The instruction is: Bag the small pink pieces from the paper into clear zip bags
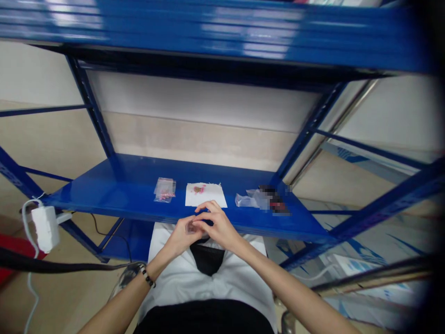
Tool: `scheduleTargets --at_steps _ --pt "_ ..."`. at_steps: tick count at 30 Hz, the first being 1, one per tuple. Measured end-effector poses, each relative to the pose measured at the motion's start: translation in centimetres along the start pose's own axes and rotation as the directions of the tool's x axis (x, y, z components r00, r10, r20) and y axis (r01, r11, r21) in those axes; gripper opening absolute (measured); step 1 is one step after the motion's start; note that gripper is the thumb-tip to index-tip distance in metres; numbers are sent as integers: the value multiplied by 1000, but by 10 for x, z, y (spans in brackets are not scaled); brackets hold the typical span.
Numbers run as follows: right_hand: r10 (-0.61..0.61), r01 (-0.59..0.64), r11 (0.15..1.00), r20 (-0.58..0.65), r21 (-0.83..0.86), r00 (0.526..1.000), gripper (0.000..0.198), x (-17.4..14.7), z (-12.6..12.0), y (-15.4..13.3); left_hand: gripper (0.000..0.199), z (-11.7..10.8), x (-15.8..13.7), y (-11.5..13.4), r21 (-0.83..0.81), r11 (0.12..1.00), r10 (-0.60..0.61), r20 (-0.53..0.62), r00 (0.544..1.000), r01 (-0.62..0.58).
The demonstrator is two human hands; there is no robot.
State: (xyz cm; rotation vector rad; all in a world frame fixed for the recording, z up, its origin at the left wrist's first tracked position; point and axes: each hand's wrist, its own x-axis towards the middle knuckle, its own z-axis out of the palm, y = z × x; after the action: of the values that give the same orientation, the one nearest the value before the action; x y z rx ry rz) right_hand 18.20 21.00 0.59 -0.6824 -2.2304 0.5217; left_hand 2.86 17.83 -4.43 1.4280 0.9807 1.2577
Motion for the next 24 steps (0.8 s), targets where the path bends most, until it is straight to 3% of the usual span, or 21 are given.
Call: scheduleTargets --at_steps 3,8,14,24 --pt "48 -48 999 -129 -1 991 9 15 -7 29 21 -4 7 -3 40 999 -28 9 1000 28" --pt "168 -210 973 -321 -99 932 11 49 -14 101 25 -5 8 -5 58 998 -35 31 999 33" --pt "278 -334 908 -232 -253 932 14 79 -6 151 26 -2 -3 -5 57 998 -20 54 998 17" --pt "324 -386 866 -232 -316 917 8 86 1 167 33 -4 8 -2 -13 997 -70 13 997 71"
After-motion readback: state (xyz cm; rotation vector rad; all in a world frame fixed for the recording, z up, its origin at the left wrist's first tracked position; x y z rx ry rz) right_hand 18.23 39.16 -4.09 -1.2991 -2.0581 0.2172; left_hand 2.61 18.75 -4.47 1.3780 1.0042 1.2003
